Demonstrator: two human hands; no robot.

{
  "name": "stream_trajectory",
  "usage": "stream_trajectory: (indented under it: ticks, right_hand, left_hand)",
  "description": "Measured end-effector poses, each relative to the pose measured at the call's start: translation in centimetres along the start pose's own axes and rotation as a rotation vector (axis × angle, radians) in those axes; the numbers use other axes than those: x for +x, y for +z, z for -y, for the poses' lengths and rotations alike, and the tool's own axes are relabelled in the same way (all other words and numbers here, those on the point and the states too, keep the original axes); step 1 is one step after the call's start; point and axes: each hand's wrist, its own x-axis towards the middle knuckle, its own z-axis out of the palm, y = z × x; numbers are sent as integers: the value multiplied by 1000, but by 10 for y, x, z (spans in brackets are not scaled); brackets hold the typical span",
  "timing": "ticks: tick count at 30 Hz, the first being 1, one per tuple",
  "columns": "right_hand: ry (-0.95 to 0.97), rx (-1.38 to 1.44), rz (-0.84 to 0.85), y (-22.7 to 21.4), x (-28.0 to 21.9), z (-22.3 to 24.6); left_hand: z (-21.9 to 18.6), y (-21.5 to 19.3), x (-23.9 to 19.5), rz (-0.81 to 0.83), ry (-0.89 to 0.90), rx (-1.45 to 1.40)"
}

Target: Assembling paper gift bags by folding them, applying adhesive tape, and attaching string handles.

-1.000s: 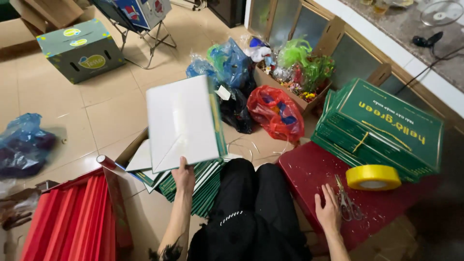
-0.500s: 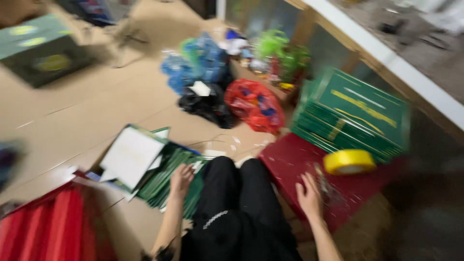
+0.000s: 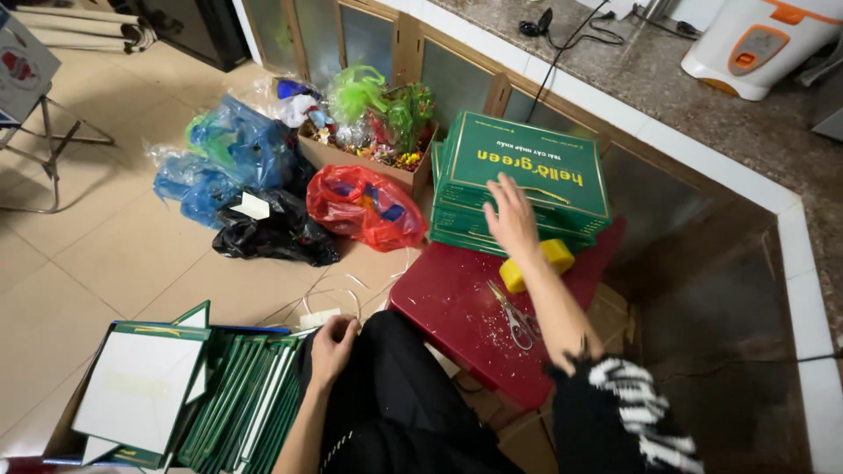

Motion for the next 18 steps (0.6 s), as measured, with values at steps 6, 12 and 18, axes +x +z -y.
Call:
stream_trajectory:
  ticks: [6,12,18]
  right_hand:
    - [389,-71,325,30,32,-72]
    - [180,-290,371,25,31,-70]
    - [314,180,6,-17,47,-46]
  left_hand:
    - [-42,-17,-36,-102,108,-60]
    - [-45,-13,-30,-114,61,10]
    - [-49,-17,-35,-116,67,-9]
